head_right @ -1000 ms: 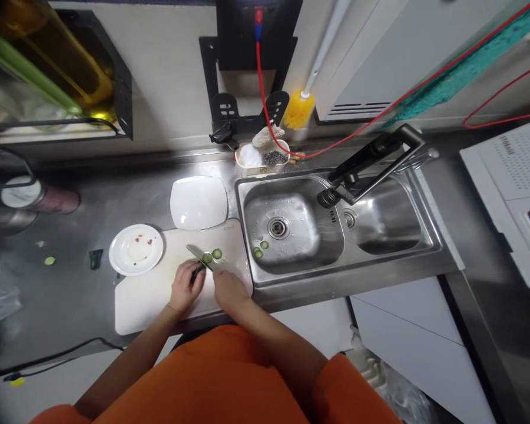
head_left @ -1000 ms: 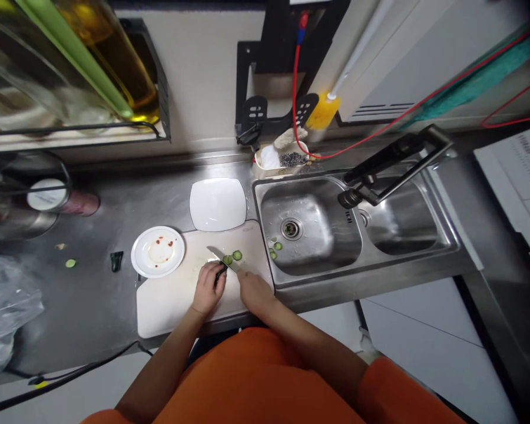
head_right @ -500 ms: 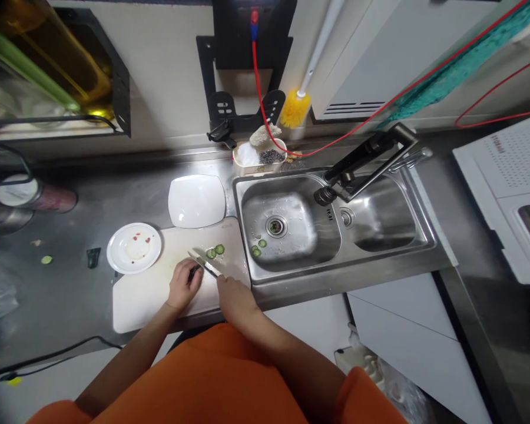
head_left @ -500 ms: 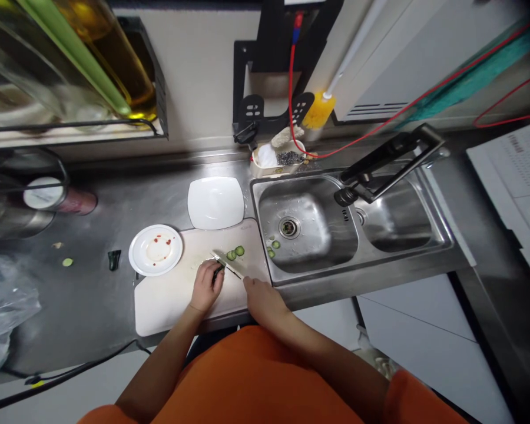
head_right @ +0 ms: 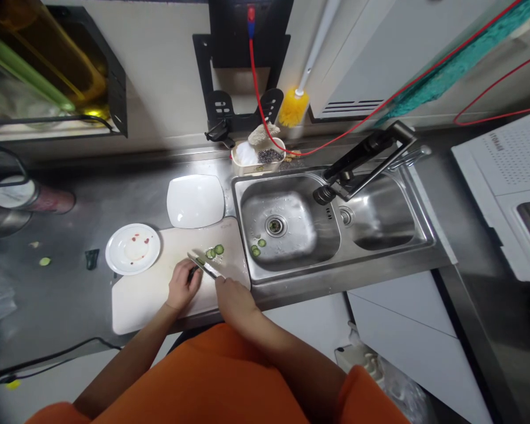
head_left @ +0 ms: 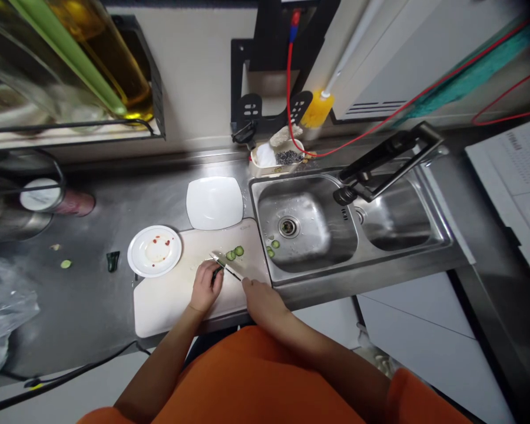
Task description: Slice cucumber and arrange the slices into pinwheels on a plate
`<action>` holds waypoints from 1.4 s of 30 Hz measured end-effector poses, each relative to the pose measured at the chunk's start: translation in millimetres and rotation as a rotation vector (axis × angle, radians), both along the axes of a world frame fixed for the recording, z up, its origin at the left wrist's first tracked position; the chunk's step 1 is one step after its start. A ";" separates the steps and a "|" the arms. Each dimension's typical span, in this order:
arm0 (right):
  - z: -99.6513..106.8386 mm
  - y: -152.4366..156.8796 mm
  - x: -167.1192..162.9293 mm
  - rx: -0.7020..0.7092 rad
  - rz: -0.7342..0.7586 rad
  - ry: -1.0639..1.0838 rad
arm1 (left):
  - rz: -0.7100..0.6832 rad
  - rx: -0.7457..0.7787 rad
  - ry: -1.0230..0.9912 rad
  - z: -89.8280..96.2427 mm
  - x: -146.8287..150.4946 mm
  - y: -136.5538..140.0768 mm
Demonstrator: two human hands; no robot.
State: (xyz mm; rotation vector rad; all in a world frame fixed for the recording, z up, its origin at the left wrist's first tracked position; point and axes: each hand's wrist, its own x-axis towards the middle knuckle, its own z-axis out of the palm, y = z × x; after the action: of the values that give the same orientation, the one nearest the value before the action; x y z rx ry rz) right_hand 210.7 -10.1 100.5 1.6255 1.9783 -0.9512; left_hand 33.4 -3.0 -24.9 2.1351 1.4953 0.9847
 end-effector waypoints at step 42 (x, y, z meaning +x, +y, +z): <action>-21.6 5.6 -1.6 0.015 -0.054 -0.017 | 0.003 -0.025 -0.033 0.3 -0.6 0.0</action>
State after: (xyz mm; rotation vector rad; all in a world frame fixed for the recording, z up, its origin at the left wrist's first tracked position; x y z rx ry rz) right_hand 209.2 -4.5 79.0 1.6975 1.9435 -0.9414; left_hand 32.8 -3.0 -24.6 2.0897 1.4874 0.9917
